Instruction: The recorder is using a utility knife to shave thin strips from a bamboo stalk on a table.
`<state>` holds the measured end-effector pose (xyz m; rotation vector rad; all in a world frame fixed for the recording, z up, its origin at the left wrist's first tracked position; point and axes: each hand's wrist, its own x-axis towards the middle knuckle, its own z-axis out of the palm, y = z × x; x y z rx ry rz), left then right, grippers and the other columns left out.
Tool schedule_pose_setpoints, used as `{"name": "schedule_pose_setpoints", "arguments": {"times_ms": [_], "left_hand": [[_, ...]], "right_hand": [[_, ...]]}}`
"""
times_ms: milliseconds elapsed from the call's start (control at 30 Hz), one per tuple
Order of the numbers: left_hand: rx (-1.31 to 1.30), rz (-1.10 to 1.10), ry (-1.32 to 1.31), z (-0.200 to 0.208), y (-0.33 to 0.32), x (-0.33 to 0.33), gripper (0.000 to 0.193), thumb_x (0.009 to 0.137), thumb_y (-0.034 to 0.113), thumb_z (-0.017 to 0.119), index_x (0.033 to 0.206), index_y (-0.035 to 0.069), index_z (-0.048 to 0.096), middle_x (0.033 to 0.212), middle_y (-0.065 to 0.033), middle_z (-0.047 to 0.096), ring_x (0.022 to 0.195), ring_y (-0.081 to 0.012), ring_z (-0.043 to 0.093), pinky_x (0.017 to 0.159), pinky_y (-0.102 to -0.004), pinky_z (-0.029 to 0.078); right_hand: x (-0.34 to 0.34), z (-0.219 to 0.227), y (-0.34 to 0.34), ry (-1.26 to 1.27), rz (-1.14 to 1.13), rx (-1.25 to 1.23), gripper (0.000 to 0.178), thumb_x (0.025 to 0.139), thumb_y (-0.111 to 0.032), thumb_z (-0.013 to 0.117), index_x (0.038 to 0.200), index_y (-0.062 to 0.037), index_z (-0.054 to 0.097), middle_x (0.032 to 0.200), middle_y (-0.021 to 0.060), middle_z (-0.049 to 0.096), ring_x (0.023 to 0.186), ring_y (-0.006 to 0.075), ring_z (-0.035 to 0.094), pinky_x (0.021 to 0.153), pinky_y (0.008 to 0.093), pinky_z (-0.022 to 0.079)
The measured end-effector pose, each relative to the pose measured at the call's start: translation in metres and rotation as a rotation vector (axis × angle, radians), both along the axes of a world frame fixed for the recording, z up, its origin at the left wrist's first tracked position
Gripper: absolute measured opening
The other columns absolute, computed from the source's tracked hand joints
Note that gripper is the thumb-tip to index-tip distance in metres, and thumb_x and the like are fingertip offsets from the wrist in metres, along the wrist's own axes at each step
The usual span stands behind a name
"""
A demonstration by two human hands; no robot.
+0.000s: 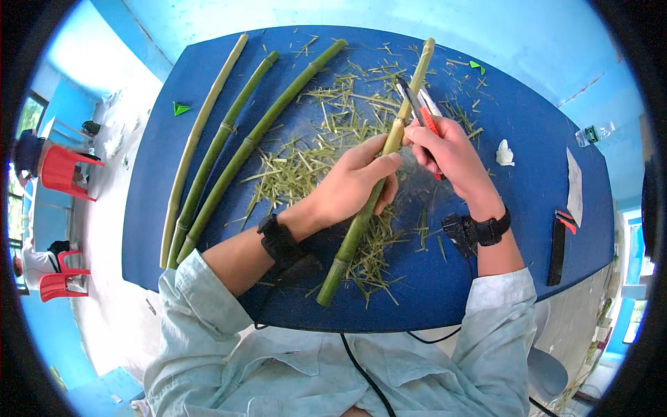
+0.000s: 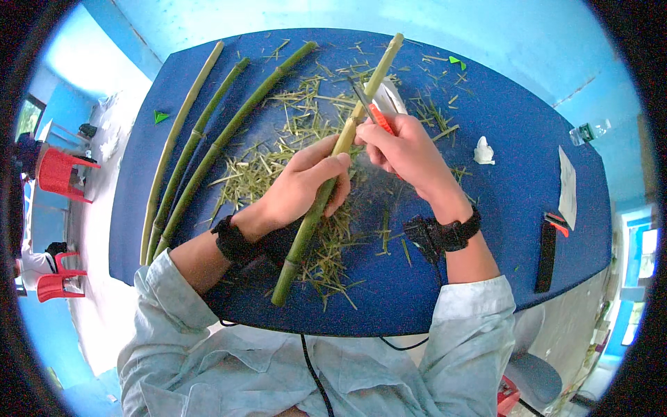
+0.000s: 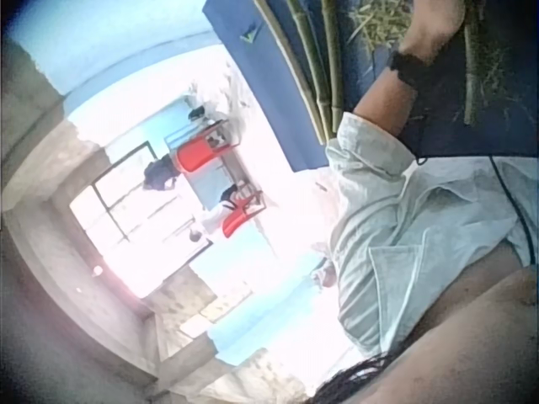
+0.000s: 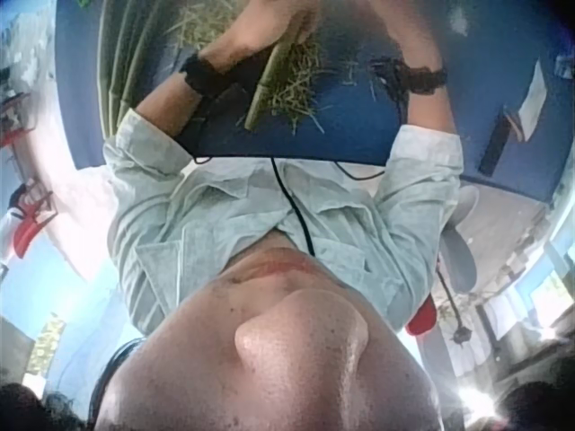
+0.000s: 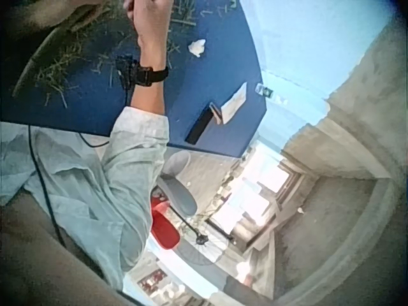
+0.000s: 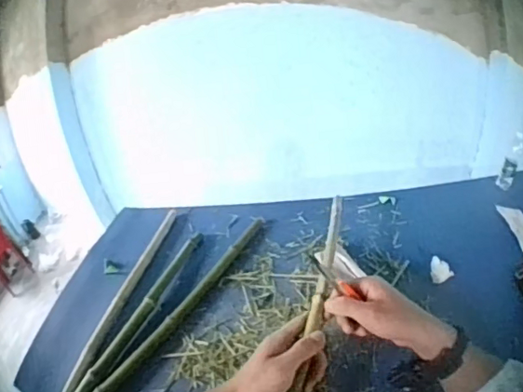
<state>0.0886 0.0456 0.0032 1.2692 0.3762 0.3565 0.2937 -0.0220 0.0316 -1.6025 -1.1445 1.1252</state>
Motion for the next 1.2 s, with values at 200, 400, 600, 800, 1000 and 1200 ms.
{"name": "schedule_pose_setpoints", "arguments": {"times_ms": [200,400,600,800,1000,1200], "left_hand": [[-0.129,0.141,-0.040,-0.005,0.000,0.003,0.032,0.111,0.020,0.038,0.137,0.004,0.046,0.069,-0.0104,0.058,0.051,-0.0194,0.054,0.049,-0.0310,0.045],[-0.200,0.219,-0.119,-0.011,0.004,0.003,0.020,0.107,0.018,0.037,0.122,0.006,0.045,0.066,-0.0075,0.049,0.048,-0.0195,0.045,0.047,-0.0343,0.042],[-0.333,0.165,-0.098,-0.004,0.008,0.001,0.018,0.109,0.019,0.038,0.118,0.006,0.048,0.070,-0.0024,0.045,0.048,-0.0137,0.043,0.043,-0.0311,0.037],[-0.124,0.193,0.023,-0.004,0.003,0.005,0.026,0.116,0.033,0.048,0.107,0.008,0.049,0.065,0.0025,0.042,0.045,-0.0095,0.039,0.040,-0.0281,0.037],[-0.085,0.258,0.090,-0.005,0.002,0.007,0.032,0.117,0.036,0.046,0.096,0.012,0.043,0.064,0.0044,0.041,0.043,-0.0090,0.039,0.040,-0.0281,0.038],[-0.027,0.268,0.207,-0.007,-0.015,0.017,0.028,0.116,0.036,0.047,0.100,0.013,0.044,0.064,0.0042,0.043,0.044,-0.0094,0.040,0.040,-0.0288,0.037]], "right_hand": [[0.006,0.000,-0.002,-0.141,0.097,0.095,0.038,0.107,-0.040,0.063,0.095,-0.0043,0.071,0.065,-0.0011,0.055,0.059,0.0077,0.045,0.055,0.0301,0.037],[-0.001,0.002,-0.004,-0.643,0.213,0.198,0.041,0.106,-0.039,0.064,0.094,0.0001,0.066,0.068,0.0172,0.058,0.059,0.0295,0.056,0.057,0.0410,0.043],[-0.005,0.013,-0.007,-0.745,0.179,0.179,0.039,0.105,-0.039,0.065,0.096,-0.0013,0.070,0.073,0.0220,0.065,0.068,0.0414,0.064,0.060,0.0471,0.046],[-0.004,0.018,-0.011,-0.886,0.172,0.195,0.037,0.103,-0.041,0.066,0.096,-0.0061,0.073,0.074,0.0195,0.068,0.074,0.0421,0.069,0.065,0.0491,0.053],[-0.017,0.014,-0.012,-1.012,0.090,0.218,0.036,0.103,-0.044,0.065,0.093,-0.0103,0.072,0.073,0.0156,0.071,0.072,0.0399,0.071,0.064,0.0504,0.055],[-0.020,0.005,-0.001,-1.088,-0.073,0.312,0.036,0.104,-0.045,0.063,0.095,-0.0113,0.071,0.073,0.0154,0.072,0.069,0.0395,0.072,0.061,0.0504,0.055]]}}
